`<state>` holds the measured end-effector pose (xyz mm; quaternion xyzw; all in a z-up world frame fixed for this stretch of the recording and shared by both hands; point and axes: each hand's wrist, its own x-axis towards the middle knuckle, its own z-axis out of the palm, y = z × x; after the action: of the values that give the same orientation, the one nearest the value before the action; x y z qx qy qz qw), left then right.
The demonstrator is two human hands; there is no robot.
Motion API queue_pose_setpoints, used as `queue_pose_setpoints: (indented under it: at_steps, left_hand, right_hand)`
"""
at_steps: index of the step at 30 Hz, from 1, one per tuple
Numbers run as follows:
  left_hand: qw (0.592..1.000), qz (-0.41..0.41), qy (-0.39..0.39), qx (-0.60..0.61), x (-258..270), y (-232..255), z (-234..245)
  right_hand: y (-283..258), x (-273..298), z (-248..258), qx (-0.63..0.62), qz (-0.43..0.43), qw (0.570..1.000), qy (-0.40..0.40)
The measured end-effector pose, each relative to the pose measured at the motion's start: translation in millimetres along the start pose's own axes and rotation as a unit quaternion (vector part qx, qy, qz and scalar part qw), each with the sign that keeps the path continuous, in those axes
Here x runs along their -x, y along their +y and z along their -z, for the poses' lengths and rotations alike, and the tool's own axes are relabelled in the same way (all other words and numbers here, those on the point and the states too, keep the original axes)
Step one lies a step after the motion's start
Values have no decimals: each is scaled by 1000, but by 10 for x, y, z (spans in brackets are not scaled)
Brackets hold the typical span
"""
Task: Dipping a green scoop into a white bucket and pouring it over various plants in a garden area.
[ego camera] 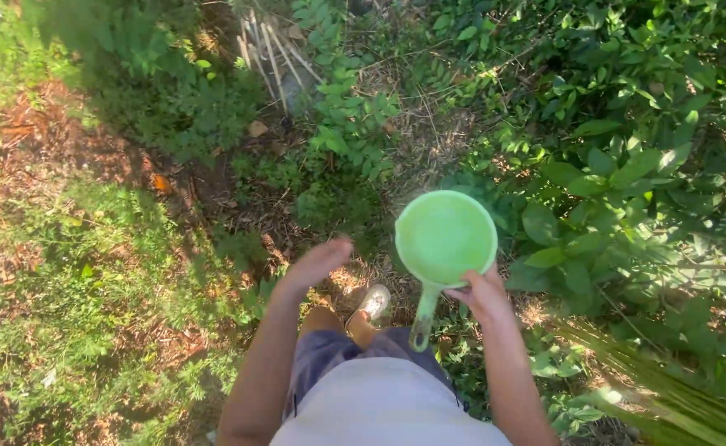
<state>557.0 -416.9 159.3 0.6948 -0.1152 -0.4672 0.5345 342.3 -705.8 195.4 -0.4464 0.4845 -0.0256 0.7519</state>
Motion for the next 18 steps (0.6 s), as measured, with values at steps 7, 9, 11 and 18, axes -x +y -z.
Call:
queue_pose_setpoints:
  at_steps: [7, 9, 11, 18]
  left_hand:
    - [940, 161, -197, 226, -741, 166, -1448]
    - [926, 191, -97, 311, -867, 320, -1572]
    - [938, 175, -93, 283, -1035, 481, -1593]
    - [964, 117, -103, 215, -1311, 1021, -1683]
  right_hand:
    - [-283, -17, -155, -15, 41, 999, 1]
    - [-377, -38, -164, -18, 70, 997, 2]
    - [-468, -125, -109, -41, 84, 996, 5]
    - [-818, -115, 269, -75, 56, 995, -44]
